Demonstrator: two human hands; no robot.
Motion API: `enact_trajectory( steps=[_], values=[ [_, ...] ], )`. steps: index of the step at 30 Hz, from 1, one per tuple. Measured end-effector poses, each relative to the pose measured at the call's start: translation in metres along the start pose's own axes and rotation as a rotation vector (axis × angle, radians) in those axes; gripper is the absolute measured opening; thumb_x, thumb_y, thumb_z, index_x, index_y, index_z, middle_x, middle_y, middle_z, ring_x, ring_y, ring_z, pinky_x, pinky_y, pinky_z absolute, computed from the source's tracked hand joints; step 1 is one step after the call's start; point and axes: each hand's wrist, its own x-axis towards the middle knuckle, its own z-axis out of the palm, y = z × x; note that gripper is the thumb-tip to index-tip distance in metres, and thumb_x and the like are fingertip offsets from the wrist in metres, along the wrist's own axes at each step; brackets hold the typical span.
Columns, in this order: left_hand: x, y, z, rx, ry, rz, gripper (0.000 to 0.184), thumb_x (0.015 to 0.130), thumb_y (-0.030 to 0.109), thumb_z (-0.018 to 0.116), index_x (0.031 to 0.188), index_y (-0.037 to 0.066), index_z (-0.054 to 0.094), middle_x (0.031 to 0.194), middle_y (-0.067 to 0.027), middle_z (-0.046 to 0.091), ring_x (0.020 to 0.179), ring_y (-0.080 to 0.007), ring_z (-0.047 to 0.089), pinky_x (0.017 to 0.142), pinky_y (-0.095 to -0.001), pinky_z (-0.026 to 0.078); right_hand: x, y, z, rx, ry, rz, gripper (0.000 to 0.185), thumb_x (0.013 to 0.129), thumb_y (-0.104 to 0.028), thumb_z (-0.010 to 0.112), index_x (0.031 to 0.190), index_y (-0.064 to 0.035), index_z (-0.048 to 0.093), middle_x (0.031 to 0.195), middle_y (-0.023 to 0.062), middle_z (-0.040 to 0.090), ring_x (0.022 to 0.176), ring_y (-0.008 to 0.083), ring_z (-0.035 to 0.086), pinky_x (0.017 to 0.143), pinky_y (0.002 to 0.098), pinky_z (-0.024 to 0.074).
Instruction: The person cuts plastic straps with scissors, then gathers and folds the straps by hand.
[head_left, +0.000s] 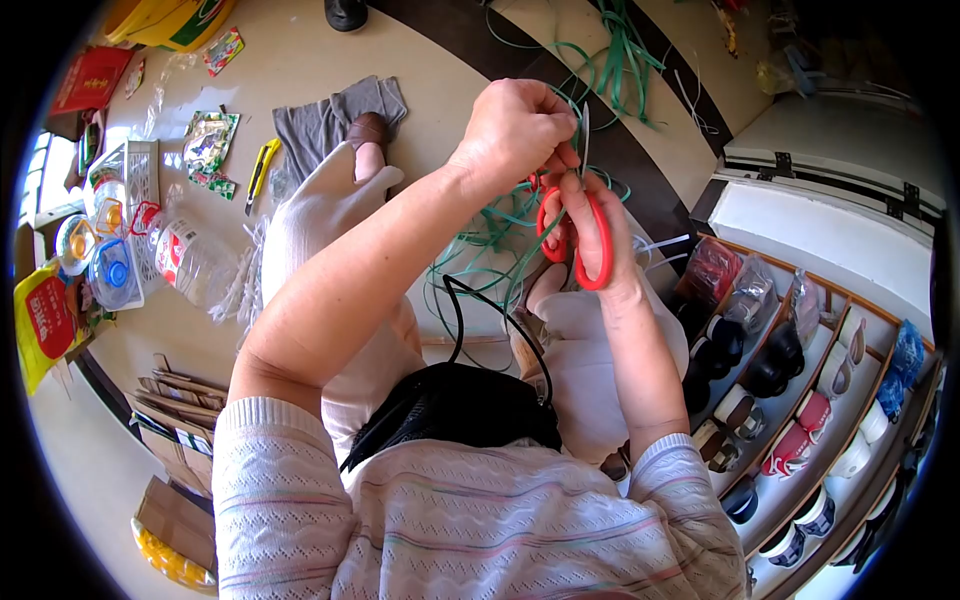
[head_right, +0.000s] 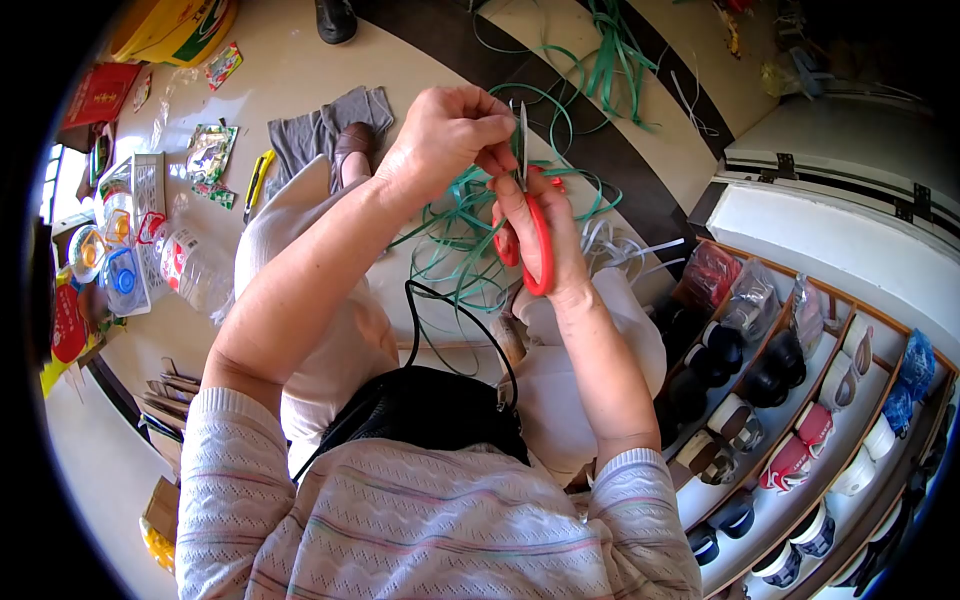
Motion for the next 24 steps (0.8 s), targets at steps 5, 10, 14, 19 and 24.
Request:
enact_trajectory(
  steps=[5,10,14,19,24],
  values=[
    [0.000,-0.004,0.002,-0.016,0.025,-0.012,0.017,0.082,0.010,0.059,0.086,-0.007,0.058,0.069,-0.0105,0.062,0.060,-0.0154,0.062,0.056,-0.0260,0.052,0.000,0.002,0.000,-0.037,0.033,0.016,0.037,0.092,-0.042,0.051,0.095,-0.0052,0.054,0.058,-0.0029,0.047,0.047,0.0046,0.043,0.043,0.0178,0.0335],
    [0.002,-0.008,0.003,-0.085,0.034,-0.009,0.014,0.081,0.007,0.059,0.085,-0.006,0.058,0.070,-0.0102,0.061,0.059,-0.0157,0.062,0.055,-0.0266,0.051,-0.001,0.000,0.003,-0.097,0.075,0.016,0.036,0.091,-0.042,0.053,0.090,-0.0062,0.055,0.055,-0.0036,0.045,0.042,0.0039,0.040,0.039,0.0179,0.0307],
    [0.004,-0.012,0.004,-0.102,0.038,-0.016,0.013,0.081,0.006,0.059,0.084,-0.006,0.058,0.069,-0.0103,0.061,0.059,-0.0157,0.061,0.054,-0.0265,0.051,0.002,0.006,0.001,-0.136,0.088,-0.027,0.036,0.090,-0.043,0.053,0.089,-0.0062,0.055,0.054,-0.0033,0.046,0.040,0.0040,0.039,0.036,0.0184,0.0291],
    [-0.002,0.003,0.001,-0.051,0.027,-0.082,0.013,0.082,0.011,0.061,0.085,-0.002,0.059,0.070,-0.0078,0.061,0.059,-0.0141,0.060,0.053,-0.0258,0.047,0.001,0.001,0.000,-0.116,0.070,0.013,0.036,0.091,-0.040,0.052,0.091,-0.0043,0.055,0.056,-0.0022,0.048,0.045,0.0055,0.044,0.040,0.0185,0.0332],
    [0.009,-0.001,-0.008,-0.144,0.002,0.023,0.012,0.082,0.013,0.062,0.084,0.001,0.059,0.077,-0.0035,0.061,0.067,-0.0132,0.060,0.058,-0.0250,0.044,0.007,0.002,-0.005,0.076,0.015,-0.076,0.039,0.089,-0.040,0.057,0.097,-0.0026,0.055,0.063,0.0011,0.053,0.050,0.0073,0.050,0.045,0.0193,0.0386]
  ],
)
